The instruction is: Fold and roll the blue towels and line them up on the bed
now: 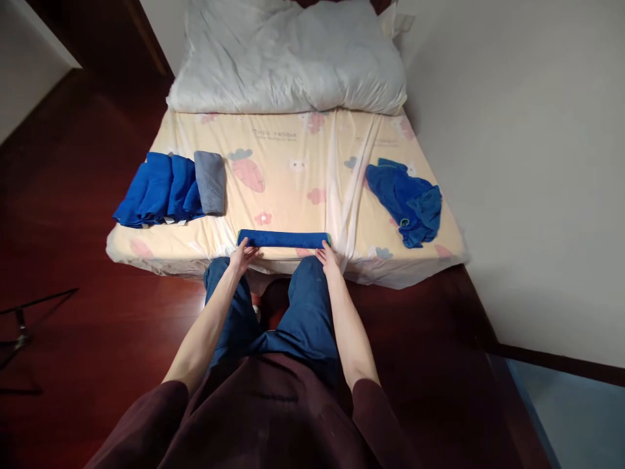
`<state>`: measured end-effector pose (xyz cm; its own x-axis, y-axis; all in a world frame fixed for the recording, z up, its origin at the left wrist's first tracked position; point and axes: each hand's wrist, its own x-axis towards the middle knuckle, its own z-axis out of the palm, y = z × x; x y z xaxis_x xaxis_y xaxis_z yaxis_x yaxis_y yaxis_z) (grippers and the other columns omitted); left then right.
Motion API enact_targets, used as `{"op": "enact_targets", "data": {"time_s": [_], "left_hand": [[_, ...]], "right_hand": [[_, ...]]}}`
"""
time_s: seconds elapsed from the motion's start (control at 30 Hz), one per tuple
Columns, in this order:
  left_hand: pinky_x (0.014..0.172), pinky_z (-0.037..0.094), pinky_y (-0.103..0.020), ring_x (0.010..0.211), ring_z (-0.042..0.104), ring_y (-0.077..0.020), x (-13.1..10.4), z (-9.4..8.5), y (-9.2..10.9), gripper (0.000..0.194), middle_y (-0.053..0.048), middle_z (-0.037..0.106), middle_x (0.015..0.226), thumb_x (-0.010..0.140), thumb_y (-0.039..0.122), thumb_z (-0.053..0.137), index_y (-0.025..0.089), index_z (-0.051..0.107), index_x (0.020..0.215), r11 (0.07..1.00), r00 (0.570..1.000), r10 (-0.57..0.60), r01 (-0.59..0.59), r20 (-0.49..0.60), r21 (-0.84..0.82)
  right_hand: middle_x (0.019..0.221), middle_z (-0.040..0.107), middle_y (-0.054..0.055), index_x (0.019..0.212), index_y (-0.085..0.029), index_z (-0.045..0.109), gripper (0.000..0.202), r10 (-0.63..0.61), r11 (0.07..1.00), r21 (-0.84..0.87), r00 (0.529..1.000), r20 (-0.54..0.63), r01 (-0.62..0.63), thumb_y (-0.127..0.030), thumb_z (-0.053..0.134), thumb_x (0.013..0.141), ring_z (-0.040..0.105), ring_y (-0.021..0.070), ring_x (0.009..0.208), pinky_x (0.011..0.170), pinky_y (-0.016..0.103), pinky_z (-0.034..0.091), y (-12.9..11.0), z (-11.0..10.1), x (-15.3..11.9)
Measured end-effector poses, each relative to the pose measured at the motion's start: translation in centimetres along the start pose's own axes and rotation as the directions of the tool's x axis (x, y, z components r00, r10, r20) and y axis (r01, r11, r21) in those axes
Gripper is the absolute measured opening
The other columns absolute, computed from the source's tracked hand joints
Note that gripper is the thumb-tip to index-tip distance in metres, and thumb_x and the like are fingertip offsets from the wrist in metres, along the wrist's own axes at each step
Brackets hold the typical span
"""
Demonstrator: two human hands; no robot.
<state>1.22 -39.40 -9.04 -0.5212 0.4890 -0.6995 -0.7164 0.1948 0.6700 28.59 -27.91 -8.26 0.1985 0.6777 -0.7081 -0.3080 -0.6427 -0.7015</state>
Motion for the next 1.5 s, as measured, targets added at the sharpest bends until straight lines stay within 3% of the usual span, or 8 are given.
{"op": "enact_targets", "data": {"time_s": [0.23,0.5,0.6,0.73,0.93,1.07,1.23,1.5], "left_hand": [[0.078,0.062,-0.031,0.081,0.072,-0.0202,4.8,-2.0,2.3,0.043,-0.002,0.065,0.078,0.08,0.039,0.09,0.017,0.06,0.103,0.872,0.96,0.272,-0.216,-0.068,0.439],[0.089,0.06,-0.033,0.086,0.073,-0.0195,5.5,-4.5,4.7,0.048,-0.004,0.075,0.089,0.059,0.023,0.091,0.013,0.071,0.102,0.764,0.912,0.197,-0.372,0.359,0.527],[0.088,0.061,-0.036,0.086,0.074,-0.0219,5.2,-5.1,4.9,0.052,-0.005,0.076,0.088,0.054,0.026,0.09,0.013,0.075,0.102,0.692,0.871,0.179,-0.443,0.458,0.571],[0.093,0.059,-0.037,0.092,0.073,-0.0246,4.9,-4.8,5.4,0.057,-0.005,0.078,0.095,0.052,0.026,0.087,0.015,0.078,0.107,0.568,0.822,0.243,-0.551,0.516,0.611],[0.093,0.058,-0.038,0.094,0.073,-0.029,4.9,-2.8,7.1,0.044,-0.007,0.078,0.093,0.062,0.028,0.082,0.011,0.079,0.103,0.408,0.746,0.343,-0.665,0.57,0.625],[0.086,0.057,-0.036,0.09,0.073,-0.028,6.0,-1.4,8.8,0.04,-0.011,0.079,0.096,0.07,0.032,0.081,0.009,0.078,0.103,0.308,0.73,0.47,-0.662,0.496,0.683],[0.082,0.057,-0.036,0.088,0.074,-0.0312,8.9,-0.7,11.4,0.031,-0.015,0.078,0.095,0.078,0.031,0.078,0.008,0.078,0.099,0.23,0.729,0.545,-0.605,0.414,0.763],[0.091,0.057,-0.039,0.102,0.075,-0.0368,12.1,-1.8,12.0,0.027,-0.021,0.079,0.109,0.084,0.024,0.075,0.009,0.078,0.107,0.153,0.755,0.53,-0.534,0.387,0.832]], "right_hand": [[0.061,0.061,-0.009,0.085,-0.022,0.049,0.039,-0.087,0.996,-0.016,0.979,-0.186,0.085,-0.02,0.088,0.083,0.062,0.0085,0.049,0.047,0.017,0.058,0.0,2.4,1.5],[0.06,0.054,-0.012,0.081,-0.018,0.056,0.037,-0.329,0.944,0.015,0.944,-0.018,0.329,-0.027,0.092,0.074,0.049,0.0005,0.049,0.045,0.009,0.04,-2.5,4.3,-0.7],[0.064,0.056,-0.011,0.084,-0.017,0.063,0.036,-0.545,0.836,0.048,0.817,0.189,0.546,-0.034,0.093,0.072,0.047,0.0007,0.052,0.046,0.011,0.037,-5.0,6.7,-2.4],[0.079,0.067,-0.005,0.104,-0.016,0.07,0.053,-0.715,0.637,0.089,0.543,0.44,0.766,-0.05,0.093,0.071,0.057,0.0048,0.061,0.053,0.015,0.046,-9.3,11.5,-5.4],[0.105,0.073,0.004,0.117,-0.017,0.069,0.065,-0.702,0.334,0.234,0.076,0.708,0.913,-0.068,0.084,0.08,0.073,0.0162,0.096,0.075,0.024,0.063,-14.0,20.2,-12.1],[0.111,0.073,0.005,0.12,-0.017,0.069,0.059,-0.608,0.195,0.322,-0.143,0.781,0.927,-0.066,0.078,0.088,0.073,0.0183,0.105,0.087,0.032,0.065,-14.6,25.5,-15.6],[0.112,0.073,0.005,0.119,-0.017,0.069,0.054,-0.572,0.116,0.331,-0.209,0.793,0.936,-0.064,0.073,0.092,0.073,0.0188,0.105,0.086,0.032,0.065,-13.2,30.2,-16.2],[0.112,0.074,0.007,0.122,-0.017,0.068,0.052,-0.521,0.13,0.285,-0.179,0.835,0.95,-0.061,0.07,0.095,0.072,0.0185,0.102,0.083,0.03,0.063,-10.2,33.1,-13.5]]}}
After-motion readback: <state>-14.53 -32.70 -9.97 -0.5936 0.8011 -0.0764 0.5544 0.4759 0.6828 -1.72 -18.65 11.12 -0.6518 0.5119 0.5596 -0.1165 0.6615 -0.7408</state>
